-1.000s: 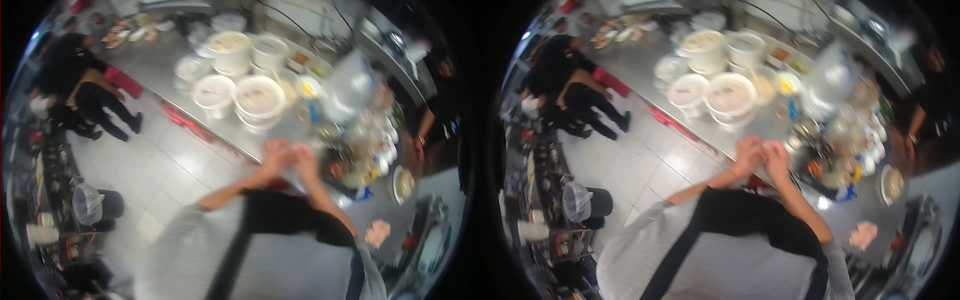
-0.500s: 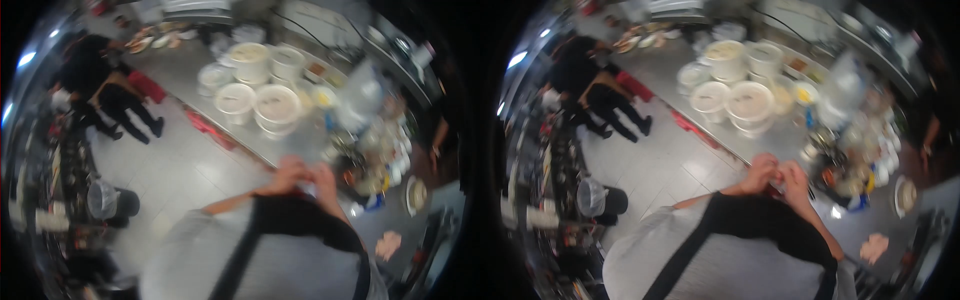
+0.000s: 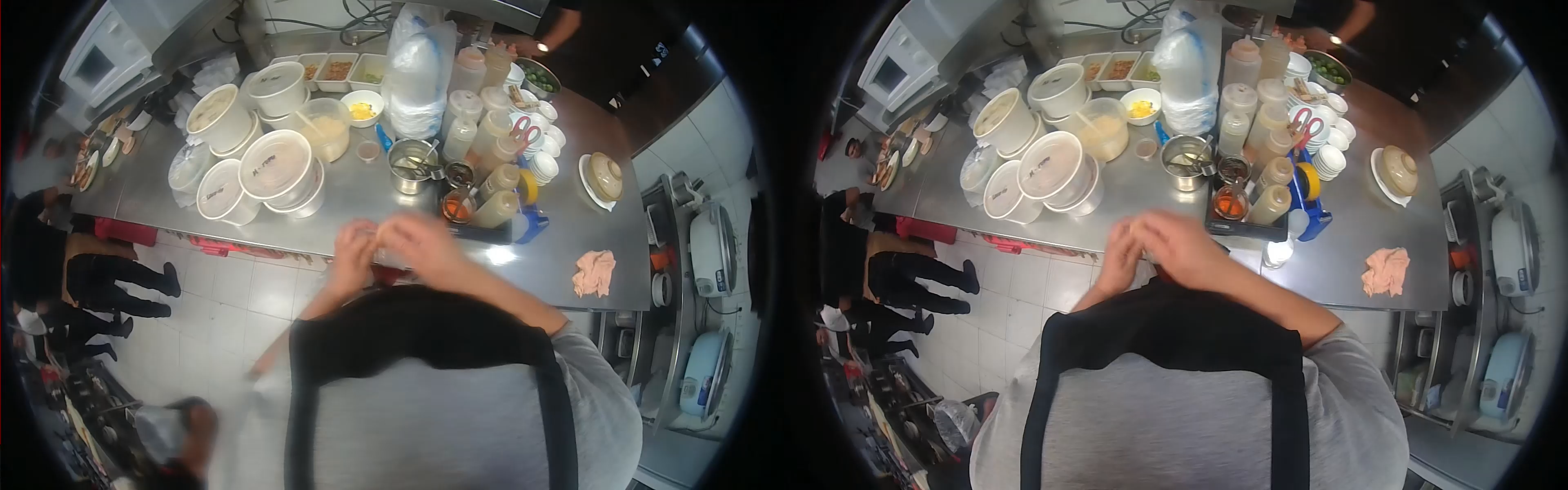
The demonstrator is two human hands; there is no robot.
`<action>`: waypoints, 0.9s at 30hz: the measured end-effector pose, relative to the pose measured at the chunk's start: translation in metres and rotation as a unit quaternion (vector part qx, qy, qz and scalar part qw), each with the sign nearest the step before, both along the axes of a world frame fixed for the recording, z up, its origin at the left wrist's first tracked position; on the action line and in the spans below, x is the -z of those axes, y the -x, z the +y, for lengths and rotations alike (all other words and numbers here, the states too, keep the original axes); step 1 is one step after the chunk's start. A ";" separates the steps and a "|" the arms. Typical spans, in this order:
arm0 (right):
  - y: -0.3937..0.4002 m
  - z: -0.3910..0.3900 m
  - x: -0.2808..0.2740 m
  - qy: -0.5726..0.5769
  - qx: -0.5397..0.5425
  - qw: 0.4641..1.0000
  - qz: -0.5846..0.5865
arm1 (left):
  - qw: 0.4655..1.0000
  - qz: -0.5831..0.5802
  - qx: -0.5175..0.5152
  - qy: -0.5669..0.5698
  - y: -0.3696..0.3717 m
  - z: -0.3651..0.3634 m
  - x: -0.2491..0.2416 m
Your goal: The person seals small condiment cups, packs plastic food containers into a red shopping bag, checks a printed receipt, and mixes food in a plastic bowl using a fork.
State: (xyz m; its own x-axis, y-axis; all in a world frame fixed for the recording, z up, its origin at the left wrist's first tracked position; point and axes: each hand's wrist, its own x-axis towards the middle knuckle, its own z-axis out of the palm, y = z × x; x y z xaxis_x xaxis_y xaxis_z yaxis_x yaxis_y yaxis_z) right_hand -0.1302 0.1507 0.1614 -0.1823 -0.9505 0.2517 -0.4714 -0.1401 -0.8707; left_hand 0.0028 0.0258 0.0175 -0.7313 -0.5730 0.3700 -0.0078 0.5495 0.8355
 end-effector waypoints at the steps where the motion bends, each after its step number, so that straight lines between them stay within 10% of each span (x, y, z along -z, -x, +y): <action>1: 0.020 -0.004 -0.011 0.094 0.043 0.993 0.055 | 0.999 -0.017 0.020 0.042 0.001 -0.011 -0.008; 4: 0.095 -0.003 -0.054 0.209 0.216 0.952 0.056 | 0.991 -0.058 0.071 0.099 0.011 -0.049 -0.018; 8: 0.285 -0.006 -0.004 0.062 0.419 0.870 0.253 | 0.998 -0.035 0.052 0.027 0.013 -0.057 -0.038; 15: 0.413 0.038 0.091 -0.102 0.382 0.916 0.065 | 0.995 -0.014 -0.095 0.031 -0.037 -0.031 -0.044; 16: 0.418 0.048 0.075 -0.069 0.388 0.882 0.258 | 0.993 -0.012 -0.110 0.035 -0.047 -0.026 -0.043; 22: 0.265 0.113 -0.080 0.202 0.310 0.925 0.081 | 0.958 0.137 -0.013 -0.252 -0.059 -0.003 -0.074; 27: 0.107 0.067 -0.111 0.313 -0.014 0.842 0.439 | 0.764 0.176 0.272 -0.558 -0.024 0.023 -0.128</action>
State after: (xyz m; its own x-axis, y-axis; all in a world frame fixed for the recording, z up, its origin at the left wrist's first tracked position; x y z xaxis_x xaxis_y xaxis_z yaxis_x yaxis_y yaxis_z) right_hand -0.2368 0.2178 0.2721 0.3554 -0.5827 0.7308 -0.8843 -0.4629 0.0609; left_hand 0.0265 0.0487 0.1455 -0.9412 -0.3224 0.1006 0.3009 -0.6652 0.6834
